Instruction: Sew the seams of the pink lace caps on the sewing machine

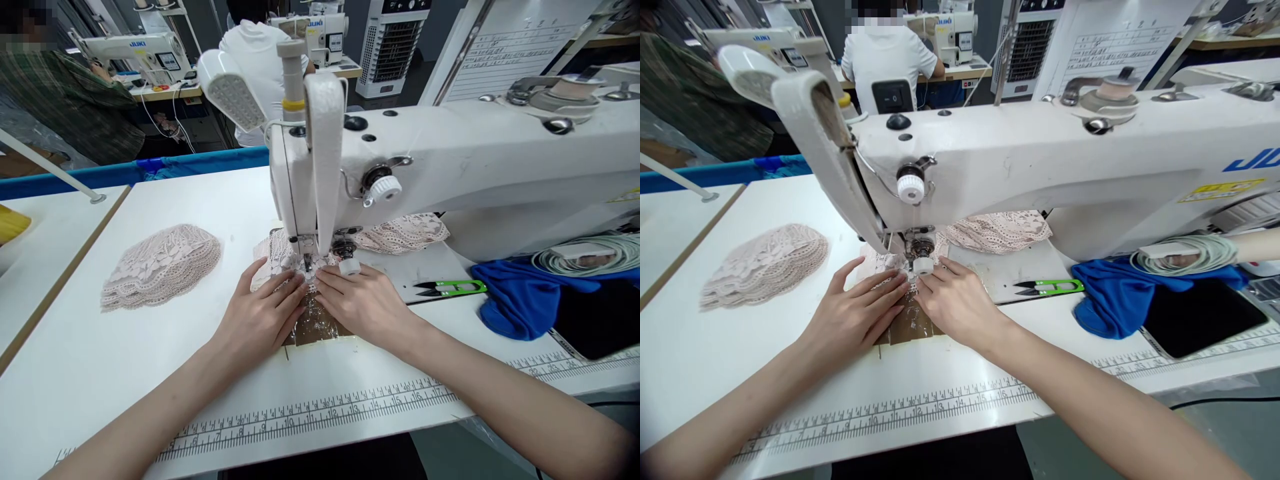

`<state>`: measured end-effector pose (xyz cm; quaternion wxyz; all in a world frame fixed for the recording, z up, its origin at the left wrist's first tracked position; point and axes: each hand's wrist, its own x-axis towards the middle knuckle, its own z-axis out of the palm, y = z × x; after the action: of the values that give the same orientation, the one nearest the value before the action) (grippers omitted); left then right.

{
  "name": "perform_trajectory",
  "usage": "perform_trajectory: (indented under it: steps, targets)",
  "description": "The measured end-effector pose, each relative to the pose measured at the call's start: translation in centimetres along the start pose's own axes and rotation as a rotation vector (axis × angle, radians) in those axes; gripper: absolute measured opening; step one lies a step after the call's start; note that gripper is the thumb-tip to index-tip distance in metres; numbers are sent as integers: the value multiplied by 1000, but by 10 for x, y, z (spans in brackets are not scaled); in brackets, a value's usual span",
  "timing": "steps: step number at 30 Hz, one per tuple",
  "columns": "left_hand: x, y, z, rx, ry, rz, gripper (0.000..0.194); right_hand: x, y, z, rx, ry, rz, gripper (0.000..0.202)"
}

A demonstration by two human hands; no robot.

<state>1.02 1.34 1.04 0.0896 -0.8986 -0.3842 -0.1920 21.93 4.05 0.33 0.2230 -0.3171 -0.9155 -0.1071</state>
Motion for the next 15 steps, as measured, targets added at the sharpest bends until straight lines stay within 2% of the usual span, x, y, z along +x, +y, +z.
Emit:
perform_trajectory:
  steps: [15]
  targets:
    - [3, -9, 6, -24, -4, -37, 31, 3, 3, 5, -45, -24, 3, 22]
